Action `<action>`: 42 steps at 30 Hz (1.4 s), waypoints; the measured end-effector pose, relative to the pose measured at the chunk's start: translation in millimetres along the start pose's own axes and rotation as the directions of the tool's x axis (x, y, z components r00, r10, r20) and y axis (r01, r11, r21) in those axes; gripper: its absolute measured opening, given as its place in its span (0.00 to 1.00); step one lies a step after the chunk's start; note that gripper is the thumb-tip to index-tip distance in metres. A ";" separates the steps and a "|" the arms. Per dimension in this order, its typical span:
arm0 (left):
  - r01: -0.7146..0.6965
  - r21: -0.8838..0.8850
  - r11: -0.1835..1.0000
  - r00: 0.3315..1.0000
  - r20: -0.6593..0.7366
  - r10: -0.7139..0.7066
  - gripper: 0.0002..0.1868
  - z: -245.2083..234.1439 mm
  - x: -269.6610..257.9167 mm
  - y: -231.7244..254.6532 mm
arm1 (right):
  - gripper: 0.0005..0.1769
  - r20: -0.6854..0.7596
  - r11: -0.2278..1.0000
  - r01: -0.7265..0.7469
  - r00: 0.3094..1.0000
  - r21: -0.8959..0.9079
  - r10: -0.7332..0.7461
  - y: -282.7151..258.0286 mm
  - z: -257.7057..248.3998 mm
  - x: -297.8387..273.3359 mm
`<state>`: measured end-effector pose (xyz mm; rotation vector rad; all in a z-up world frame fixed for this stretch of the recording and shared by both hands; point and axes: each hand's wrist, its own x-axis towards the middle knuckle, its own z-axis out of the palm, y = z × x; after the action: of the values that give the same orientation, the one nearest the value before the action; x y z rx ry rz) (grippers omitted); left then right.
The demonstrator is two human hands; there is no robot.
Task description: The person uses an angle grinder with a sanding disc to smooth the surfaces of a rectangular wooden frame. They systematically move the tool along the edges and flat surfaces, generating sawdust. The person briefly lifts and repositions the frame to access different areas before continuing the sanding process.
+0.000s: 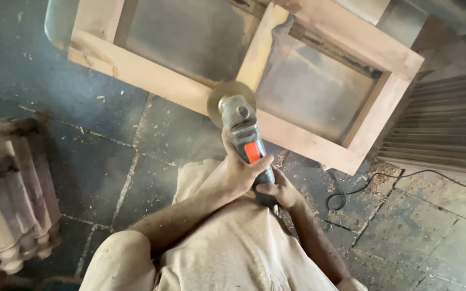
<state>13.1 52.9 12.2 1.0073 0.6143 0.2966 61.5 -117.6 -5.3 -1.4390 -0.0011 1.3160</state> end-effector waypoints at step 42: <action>0.035 0.184 0.982 0.999 0.022 -0.039 0.73 9.3 22.4 -7.5 | 0.39 -0.036 0.992 -0.017 0.999 0.126 0.022 -2.3 -29.4 5.9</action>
<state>36.2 53.7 1.7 1.1736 0.6448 0.1964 85.2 -133.2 -15.2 -1.3589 0.1187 1.2821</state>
